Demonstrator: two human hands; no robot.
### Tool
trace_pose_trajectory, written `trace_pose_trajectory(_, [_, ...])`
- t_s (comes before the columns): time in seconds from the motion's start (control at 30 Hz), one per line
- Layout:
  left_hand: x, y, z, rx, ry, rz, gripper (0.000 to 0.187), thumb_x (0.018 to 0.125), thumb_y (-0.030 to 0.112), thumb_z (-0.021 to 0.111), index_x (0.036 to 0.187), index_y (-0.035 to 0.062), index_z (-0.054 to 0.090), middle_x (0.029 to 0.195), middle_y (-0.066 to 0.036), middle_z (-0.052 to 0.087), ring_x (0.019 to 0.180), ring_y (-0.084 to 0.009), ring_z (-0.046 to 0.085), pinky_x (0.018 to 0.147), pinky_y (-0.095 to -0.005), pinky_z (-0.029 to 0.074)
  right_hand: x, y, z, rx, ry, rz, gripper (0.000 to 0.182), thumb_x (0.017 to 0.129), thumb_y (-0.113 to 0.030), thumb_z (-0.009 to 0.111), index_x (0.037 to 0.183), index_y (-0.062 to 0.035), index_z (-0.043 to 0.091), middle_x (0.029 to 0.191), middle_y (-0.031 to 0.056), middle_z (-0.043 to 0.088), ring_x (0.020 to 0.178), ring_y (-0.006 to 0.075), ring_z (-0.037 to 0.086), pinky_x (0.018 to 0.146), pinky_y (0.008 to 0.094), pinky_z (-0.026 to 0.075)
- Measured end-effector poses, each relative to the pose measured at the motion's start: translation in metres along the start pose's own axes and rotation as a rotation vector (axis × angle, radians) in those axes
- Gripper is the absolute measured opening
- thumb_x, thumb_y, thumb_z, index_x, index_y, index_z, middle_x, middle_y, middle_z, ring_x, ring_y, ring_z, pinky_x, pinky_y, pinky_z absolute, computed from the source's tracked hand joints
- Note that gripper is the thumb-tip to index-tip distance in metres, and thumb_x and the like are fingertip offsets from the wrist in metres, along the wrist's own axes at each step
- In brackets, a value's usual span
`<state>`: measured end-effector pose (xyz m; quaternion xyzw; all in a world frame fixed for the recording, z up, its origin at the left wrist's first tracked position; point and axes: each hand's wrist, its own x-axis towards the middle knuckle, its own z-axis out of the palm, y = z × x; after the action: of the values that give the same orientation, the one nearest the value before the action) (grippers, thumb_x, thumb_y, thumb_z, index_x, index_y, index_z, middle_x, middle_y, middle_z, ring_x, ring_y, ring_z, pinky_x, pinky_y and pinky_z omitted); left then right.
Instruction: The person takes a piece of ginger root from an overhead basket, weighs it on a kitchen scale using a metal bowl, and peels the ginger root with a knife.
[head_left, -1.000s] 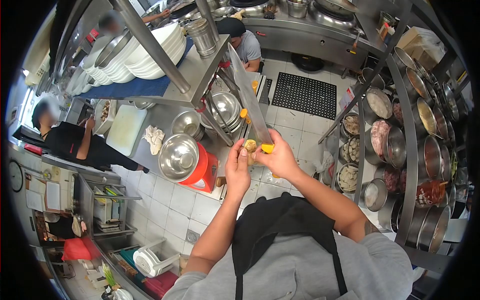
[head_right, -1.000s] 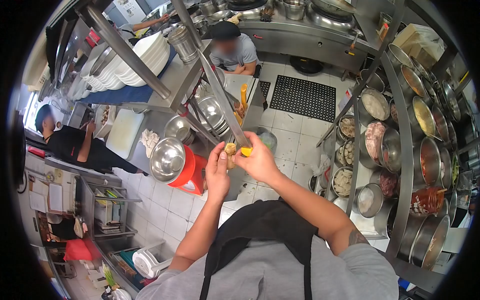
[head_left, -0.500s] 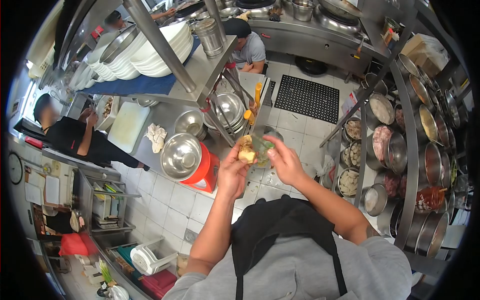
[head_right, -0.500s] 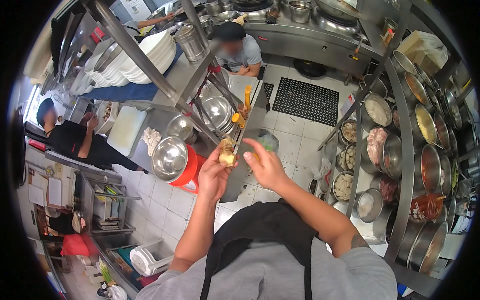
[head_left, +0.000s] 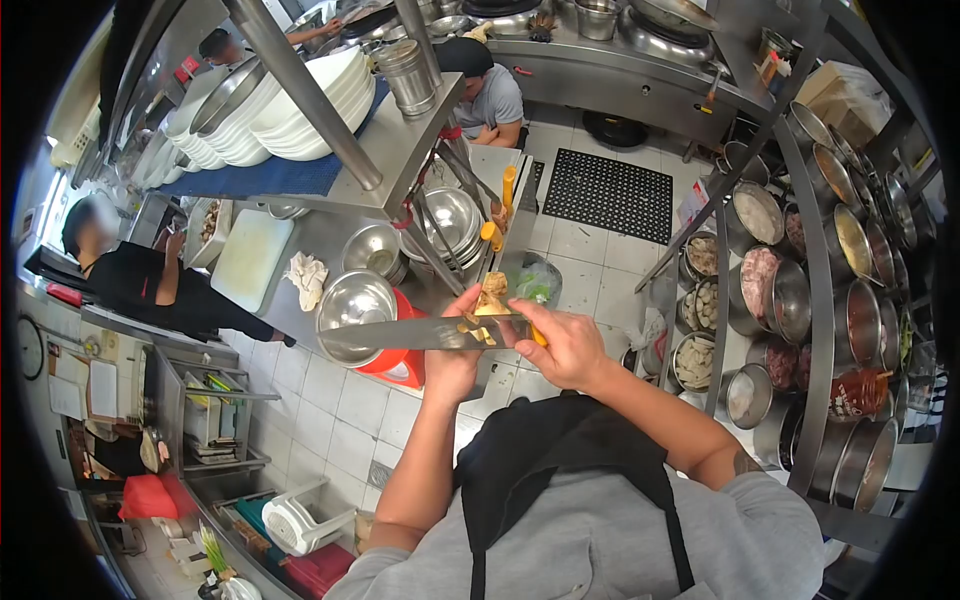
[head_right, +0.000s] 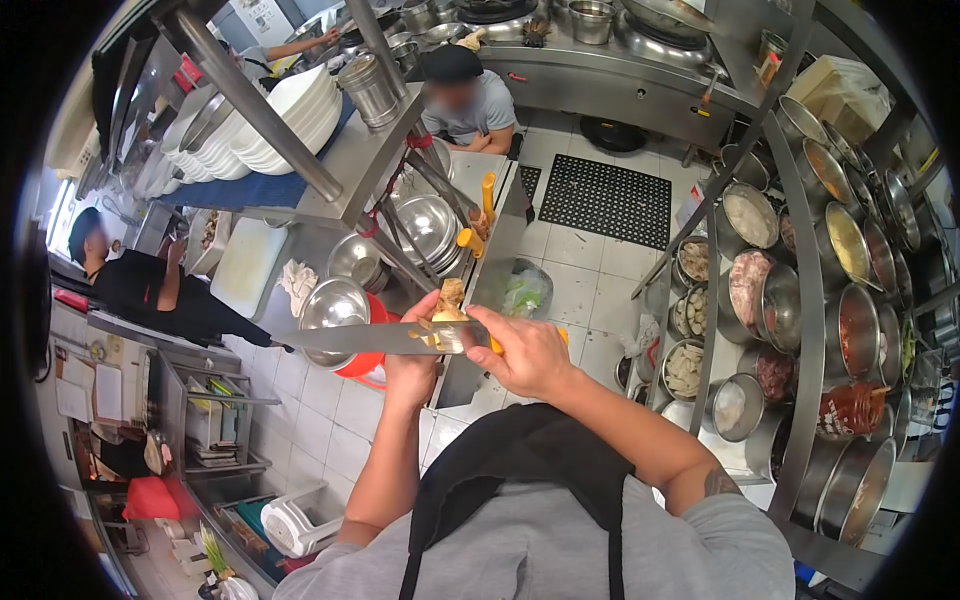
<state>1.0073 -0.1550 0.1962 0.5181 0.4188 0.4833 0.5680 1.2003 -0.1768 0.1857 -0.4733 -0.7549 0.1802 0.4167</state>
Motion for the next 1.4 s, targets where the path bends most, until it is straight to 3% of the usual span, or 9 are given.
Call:
trace_pose_trajectory(0.2, [-0.005, 0.006, 0.001, 0.117, 0.029, -0.060, 0.051, 0.092, 0.007, 0.062, 0.140, -0.0021, 0.047, 0.129, -0.010, 0.060, 0.115, -0.0158, 0.059, 0.099, -0.0293, 0.046, 0.002, 0.003, 0.001, -0.065, 0.033, -0.072, 0.057, 0.093, -0.052, 0.059, 0.122, -0.0036, 0.060, 0.074, 0.0108, 0.066, 0.062, 0.0285, 0.065, 0.056, 0.0409, 0.051])
trace_pose_trajectory(0.4, [-0.003, -0.011, -0.012, -0.208, -0.017, -0.149, 0.047, 0.094, 0.004, 0.059, 0.140, -0.0024, 0.049, 0.127, -0.010, 0.061, 0.113, -0.0151, 0.059, 0.098, -0.0287, 0.047, 0.004, 0.003, -0.001, -0.078, 0.046, -0.118, 0.058, 0.093, -0.054, 0.058, 0.120, -0.0026, 0.061, 0.072, 0.0096, 0.065, 0.061, 0.0279, 0.064, 0.056, 0.0402, 0.051])
trace_pose_trajectory(0.7, [-0.015, 0.004, 0.008, -0.030, 0.138, 0.000, 0.052, 0.088, -0.003, 0.064, 0.139, -0.0039, 0.050, 0.125, -0.010, 0.062, 0.112, -0.0158, 0.060, 0.096, -0.0293, 0.048, 0.001, 0.011, 0.012, -0.075, 0.095, -0.085, 0.056, 0.095, -0.052, 0.055, 0.118, -0.0027, 0.061, 0.069, 0.0100, 0.063, 0.059, 0.0295, 0.064, 0.053, 0.0397, 0.050])
trace_pose_trajectory(0.9, [-0.013, 0.008, -0.005, -0.130, 0.100, -0.206, 0.055, 0.089, -0.007, 0.062, 0.141, -0.0057, 0.045, 0.125, -0.011, 0.062, 0.111, -0.0153, 0.060, 0.097, -0.0293, 0.047, 0.001, 0.016, 0.011, -0.089, 0.078, -0.131, 0.053, 0.095, -0.050, 0.056, 0.119, -0.0035, 0.061, 0.070, 0.0107, 0.064, 0.061, 0.0301, 0.064, 0.053, 0.0400, 0.050])
trace_pose_trajectory(1.0, [-0.016, -0.007, 0.014, -0.062, 0.214, 0.024, 0.053, 0.090, -0.006, 0.062, 0.141, -0.0068, 0.045, 0.125, -0.013, 0.061, 0.112, -0.0153, 0.060, 0.098, -0.0301, 0.047, 0.000, 0.014, 0.023, -0.082, 0.120, -0.056, 0.055, 0.093, -0.054, 0.057, 0.117, -0.0041, 0.061, 0.068, 0.0103, 0.063, 0.060, 0.0291, 0.063, 0.054, 0.0405, 0.050])
trace_pose_trajectory(1.1, [-0.014, -0.012, 0.022, -0.124, 0.236, 0.054, 0.052, 0.091, -0.006, 0.062, 0.140, -0.0080, 0.045, 0.126, -0.013, 0.061, 0.113, -0.0159, 0.060, 0.098, -0.0302, 0.046, 0.006, 0.010, 0.019, -0.073, 0.118, -0.052, 0.056, 0.093, -0.055, 0.056, 0.115, -0.0041, 0.062, 0.068, 0.0103, 0.063, 0.060, 0.0297, 0.063, 0.054, 0.0408, 0.049])
trace_pose_trajectory(1.23, [-0.013, -0.006, 0.004, -0.189, 0.156, -0.148, 0.049, 0.091, -0.004, 0.060, 0.138, -0.0083, 0.046, 0.126, -0.013, 0.061, 0.113, -0.0166, 0.060, 0.098, -0.0297, 0.046, 0.004, 0.020, 0.022, -0.088, 0.114, -0.079, 0.056, 0.094, -0.054, 0.055, 0.118, -0.0043, 0.061, 0.069, 0.0119, 0.064, 0.060, 0.0310, 0.064, 0.054, 0.0418, 0.050])
trace_pose_trajectory(1.33, [-0.019, -0.018, 0.030, -0.085, 0.258, 0.108, 0.046, 0.091, -0.004, 0.059, 0.136, -0.0078, 0.049, 0.123, -0.013, 0.063, 0.109, -0.0160, 0.061, 0.095, -0.0287, 0.046, -0.001, 0.016, 0.032, -0.070, 0.110, 0.007, 0.056, 0.094, -0.054, 0.055, 0.120, -0.0049, 0.059, 0.070, 0.0133, 0.065, 0.061, 0.0321, 0.064, 0.055, 0.0420, 0.050])
trace_pose_trajectory(1.4, [-0.017, -0.017, 0.029, -0.075, 0.225, 0.090, 0.045, 0.091, -0.004, 0.059, 0.135, -0.0075, 0.049, 0.122, -0.013, 0.063, 0.110, -0.0160, 0.061, 0.095, -0.0284, 0.046, 0.004, 0.014, 0.029, -0.059, 0.065, 0.062, 0.056, 0.095, -0.054, 0.054, 0.123, -0.0056, 0.058, 0.072, 0.0153, 0.065, 0.062, 0.0333, 0.064, 0.055, 0.0421, 0.050])
